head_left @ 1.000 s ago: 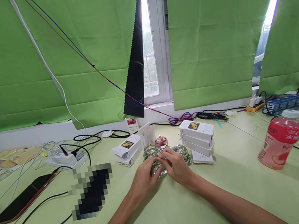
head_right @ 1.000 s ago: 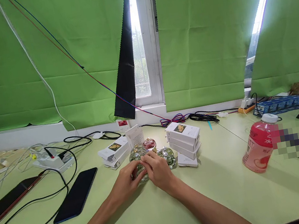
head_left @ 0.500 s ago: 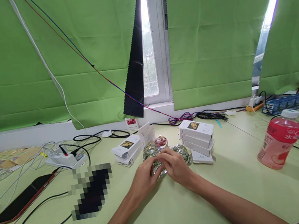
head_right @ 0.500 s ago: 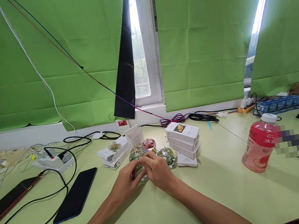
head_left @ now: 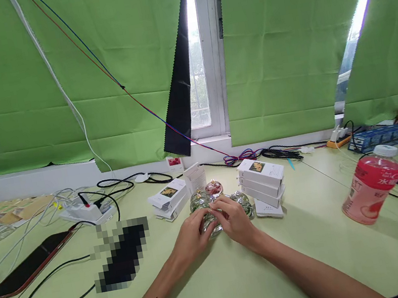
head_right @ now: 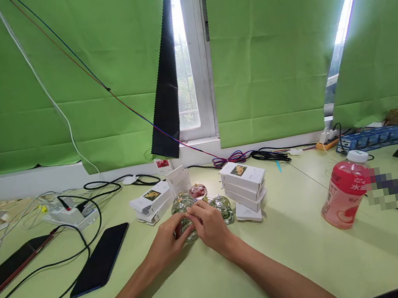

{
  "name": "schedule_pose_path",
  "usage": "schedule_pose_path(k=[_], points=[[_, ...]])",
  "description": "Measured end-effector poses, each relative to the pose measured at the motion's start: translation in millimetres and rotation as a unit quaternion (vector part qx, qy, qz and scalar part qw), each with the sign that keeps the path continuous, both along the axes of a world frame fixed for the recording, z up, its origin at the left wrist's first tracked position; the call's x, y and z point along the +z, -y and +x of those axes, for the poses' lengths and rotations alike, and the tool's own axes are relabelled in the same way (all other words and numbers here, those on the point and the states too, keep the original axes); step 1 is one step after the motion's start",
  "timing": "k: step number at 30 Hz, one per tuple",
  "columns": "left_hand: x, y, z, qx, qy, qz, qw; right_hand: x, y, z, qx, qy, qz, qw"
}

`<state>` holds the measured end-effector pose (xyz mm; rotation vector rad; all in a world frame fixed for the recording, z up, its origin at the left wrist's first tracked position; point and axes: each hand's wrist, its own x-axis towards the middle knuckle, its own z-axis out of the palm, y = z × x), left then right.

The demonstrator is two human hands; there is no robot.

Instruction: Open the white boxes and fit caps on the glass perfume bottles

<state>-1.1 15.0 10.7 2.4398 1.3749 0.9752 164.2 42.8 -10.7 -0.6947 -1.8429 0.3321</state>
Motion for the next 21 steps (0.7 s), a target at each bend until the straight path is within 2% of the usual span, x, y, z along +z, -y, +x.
schedule_pose_path(k=[12,21], points=[[-4.3,-2.6,-1.4,0.003,0.008,0.004,1.0,5.4,2.7,2.6,-0.024,0.053,0.026,0.998],[-4.5,-2.3,-1.5,0.003,0.006,0.0,1.0,4.9,1.9,2.9,-0.021,0.058,0.012,0.998]])
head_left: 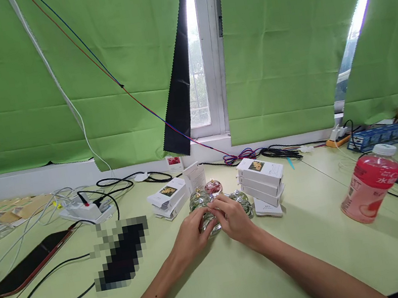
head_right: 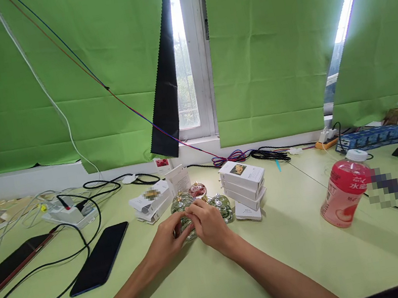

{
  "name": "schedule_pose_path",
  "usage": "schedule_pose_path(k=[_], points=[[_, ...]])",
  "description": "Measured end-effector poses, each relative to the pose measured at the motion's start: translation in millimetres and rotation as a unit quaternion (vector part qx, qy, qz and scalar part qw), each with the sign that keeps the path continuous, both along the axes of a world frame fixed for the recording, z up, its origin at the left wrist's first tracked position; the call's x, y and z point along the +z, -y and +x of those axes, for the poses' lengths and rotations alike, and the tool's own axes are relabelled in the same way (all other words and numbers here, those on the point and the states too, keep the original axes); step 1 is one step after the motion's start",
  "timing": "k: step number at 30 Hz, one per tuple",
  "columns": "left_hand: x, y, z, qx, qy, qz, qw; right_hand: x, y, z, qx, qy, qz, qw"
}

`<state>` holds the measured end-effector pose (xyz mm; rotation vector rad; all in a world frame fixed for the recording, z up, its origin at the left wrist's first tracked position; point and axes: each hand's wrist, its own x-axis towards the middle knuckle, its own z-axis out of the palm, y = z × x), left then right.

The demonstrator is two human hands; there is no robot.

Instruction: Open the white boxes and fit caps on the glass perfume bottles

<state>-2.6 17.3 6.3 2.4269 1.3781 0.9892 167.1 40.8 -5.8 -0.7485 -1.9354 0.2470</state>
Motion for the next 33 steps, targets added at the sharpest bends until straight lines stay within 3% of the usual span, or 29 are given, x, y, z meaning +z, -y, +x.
schedule_pose_path(k=[22,33], points=[[0.4,1,1,0.003,-0.001,0.002,1.0,2.0,0,0,0.004,0.001,0.002,1.0],[2.0,2,1,0.0,-0.008,0.0,1.0,-9.7,-1,-3,0.002,-0.022,0.023,0.999]])
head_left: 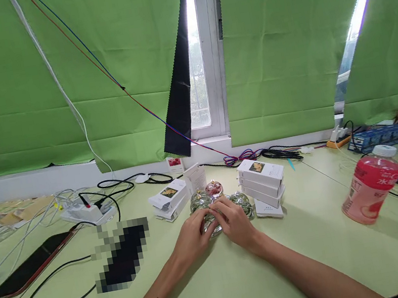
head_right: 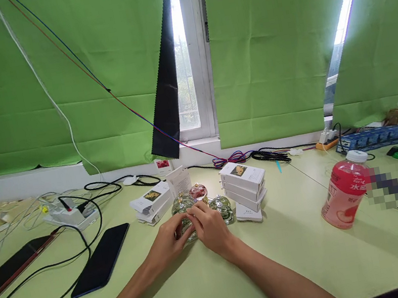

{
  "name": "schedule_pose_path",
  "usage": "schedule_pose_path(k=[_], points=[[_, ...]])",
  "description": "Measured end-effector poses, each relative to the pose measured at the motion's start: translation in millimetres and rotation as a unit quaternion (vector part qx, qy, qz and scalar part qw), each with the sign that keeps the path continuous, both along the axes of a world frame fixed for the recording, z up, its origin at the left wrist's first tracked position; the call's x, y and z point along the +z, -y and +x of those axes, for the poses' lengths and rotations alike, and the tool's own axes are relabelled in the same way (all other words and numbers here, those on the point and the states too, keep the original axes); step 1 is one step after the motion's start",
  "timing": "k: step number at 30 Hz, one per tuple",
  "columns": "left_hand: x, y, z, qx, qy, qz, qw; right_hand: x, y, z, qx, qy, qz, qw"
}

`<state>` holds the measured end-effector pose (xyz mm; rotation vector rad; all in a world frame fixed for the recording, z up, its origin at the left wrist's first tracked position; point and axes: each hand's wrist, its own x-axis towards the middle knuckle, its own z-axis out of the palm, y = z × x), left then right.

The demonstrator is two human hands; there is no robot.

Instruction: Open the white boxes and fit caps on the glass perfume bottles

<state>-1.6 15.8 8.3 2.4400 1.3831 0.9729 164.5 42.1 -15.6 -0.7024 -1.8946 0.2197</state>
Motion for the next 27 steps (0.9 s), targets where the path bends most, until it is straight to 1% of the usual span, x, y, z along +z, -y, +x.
schedule_pose_path(k=[8,14,18,27], points=[[-2.0,-0.9,-0.4,0.003,-0.006,0.002,1.0,3.1,3.6,0.9,-0.012,-0.007,0.01,1.0],[0.1,0.3,-0.5,0.001,-0.003,-0.006,1.0,-1.1,3.0,0.5,-0.021,-0.009,-0.01,1.0],[1.3,0.3,-0.2,-0.002,-0.005,-0.009,1.0,-1.2,3.5,0.5,-0.023,-0.015,-0.011,1.0],[0.0,-0.1,-0.4,0.002,-0.001,-0.003,1.0,-1.8,5.3,-2.6,-0.015,-0.058,-0.025,0.998]])
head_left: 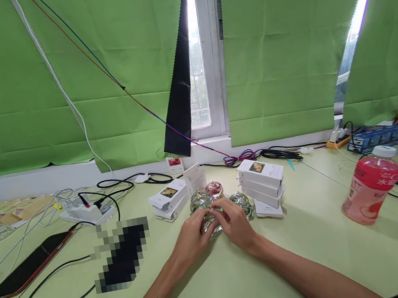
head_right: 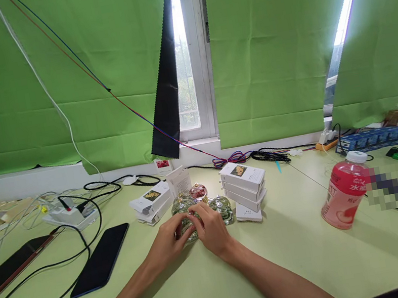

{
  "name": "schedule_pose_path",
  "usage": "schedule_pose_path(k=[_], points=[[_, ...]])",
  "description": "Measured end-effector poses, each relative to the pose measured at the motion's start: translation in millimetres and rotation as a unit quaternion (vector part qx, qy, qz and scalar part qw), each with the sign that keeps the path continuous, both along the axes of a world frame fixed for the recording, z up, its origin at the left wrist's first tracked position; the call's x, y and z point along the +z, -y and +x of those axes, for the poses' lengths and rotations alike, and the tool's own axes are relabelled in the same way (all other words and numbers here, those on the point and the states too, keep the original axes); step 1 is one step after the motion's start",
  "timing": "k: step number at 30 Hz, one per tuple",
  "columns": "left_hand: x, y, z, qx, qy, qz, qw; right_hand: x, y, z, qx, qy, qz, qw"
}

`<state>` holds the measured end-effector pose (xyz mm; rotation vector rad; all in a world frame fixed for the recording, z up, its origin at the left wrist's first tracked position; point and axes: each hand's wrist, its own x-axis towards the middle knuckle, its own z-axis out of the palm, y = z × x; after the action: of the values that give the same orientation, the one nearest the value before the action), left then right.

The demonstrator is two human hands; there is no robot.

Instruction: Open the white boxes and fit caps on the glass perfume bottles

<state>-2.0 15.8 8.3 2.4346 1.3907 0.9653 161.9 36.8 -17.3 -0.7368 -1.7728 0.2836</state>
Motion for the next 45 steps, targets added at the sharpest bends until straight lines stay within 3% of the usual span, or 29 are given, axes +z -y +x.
schedule_pose_path(k=[23,45], points=[[4.8,0.9,1.9,-0.003,-0.002,-0.002,1.0,6.4,4.9,-2.8,-0.005,-0.058,-0.041,0.997],[6.9,2.6,2.8,0.001,0.006,-0.008,1.0,1.2,4.7,-3.2,-0.021,-0.065,-0.065,0.996]])
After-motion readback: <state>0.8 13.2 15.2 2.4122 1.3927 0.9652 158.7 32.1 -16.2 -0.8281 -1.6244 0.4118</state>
